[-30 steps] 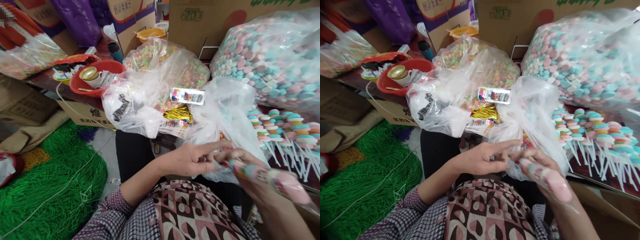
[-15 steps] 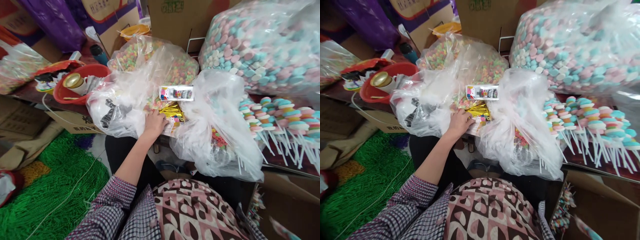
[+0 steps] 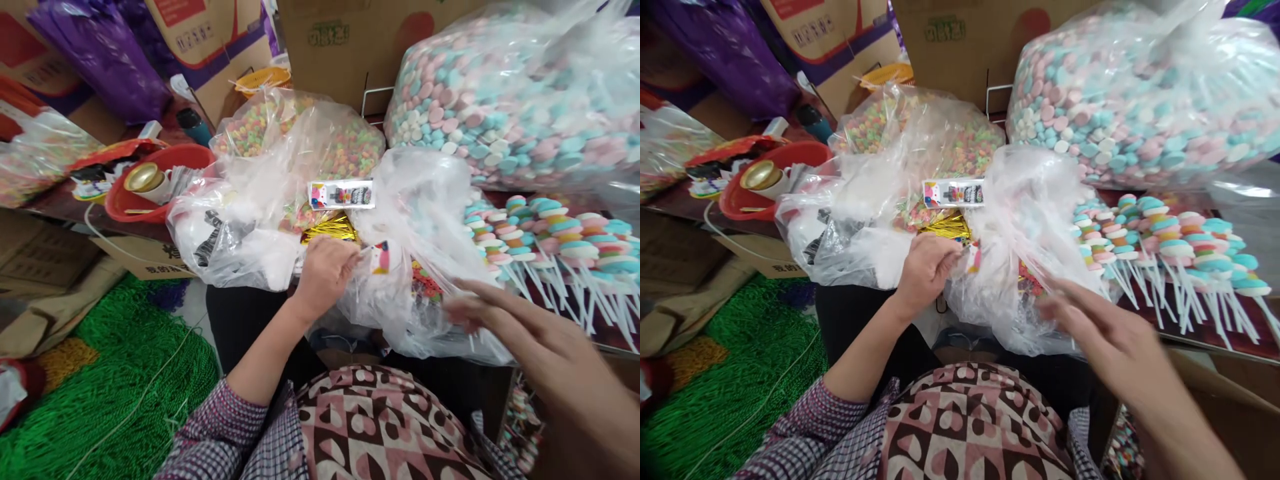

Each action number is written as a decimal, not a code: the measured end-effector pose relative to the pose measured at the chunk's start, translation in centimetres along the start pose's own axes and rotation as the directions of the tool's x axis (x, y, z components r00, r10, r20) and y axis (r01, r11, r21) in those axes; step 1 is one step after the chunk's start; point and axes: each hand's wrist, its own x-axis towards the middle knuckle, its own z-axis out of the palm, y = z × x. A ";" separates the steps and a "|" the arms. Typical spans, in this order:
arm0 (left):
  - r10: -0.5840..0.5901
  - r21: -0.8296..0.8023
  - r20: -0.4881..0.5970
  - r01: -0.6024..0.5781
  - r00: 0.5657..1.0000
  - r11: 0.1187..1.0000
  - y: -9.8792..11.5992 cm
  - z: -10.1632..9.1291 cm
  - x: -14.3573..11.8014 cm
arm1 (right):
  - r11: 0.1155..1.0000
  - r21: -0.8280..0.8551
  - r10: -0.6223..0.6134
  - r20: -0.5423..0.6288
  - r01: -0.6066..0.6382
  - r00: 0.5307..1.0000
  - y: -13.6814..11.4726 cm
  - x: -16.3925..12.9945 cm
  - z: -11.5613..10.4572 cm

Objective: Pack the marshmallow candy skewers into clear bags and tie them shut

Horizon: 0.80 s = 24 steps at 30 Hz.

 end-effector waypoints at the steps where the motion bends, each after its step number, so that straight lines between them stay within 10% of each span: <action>1: 0.010 -0.009 0.037 -0.009 0.999 1.000 0.8 0.1 -0.2 | 0.996 0.061 0.051 0.127 -0.059 0.991 -0.5 1.5 1.6; 5: -0.018 -0.021 0.067 0.019 0.998 1.000 2.3 0.2 -0.8 | 0.935 0.303 0.084 0.313 -0.184 0.946 -1.4 5.0 7.9; 8: -0.180 -0.166 0.064 0.189 0.982 0.968 1.8 -0.3 -0.8 | 0.872 0.422 0.160 0.236 -0.250 0.958 -0.6 5.3 10.0; 14: -0.341 -0.499 0.371 0.495 0.864 0.711 0.9 -0.4 -0.4 | 0.870 0.432 0.202 0.132 -0.240 0.970 0.4 4.2 9.7; 19: -0.365 -0.474 0.292 0.465 0.884 0.748 1.1 0.1 -0.3 | 0.929 0.336 0.129 0.094 -0.153 0.987 -0.1 4.0 10.0; 24: -0.309 -0.455 0.359 0.454 0.881 0.766 0.9 0.3 -0.5 | 0.772 0.581 0.183 0.189 -0.260 0.965 0.8 4.2 10.5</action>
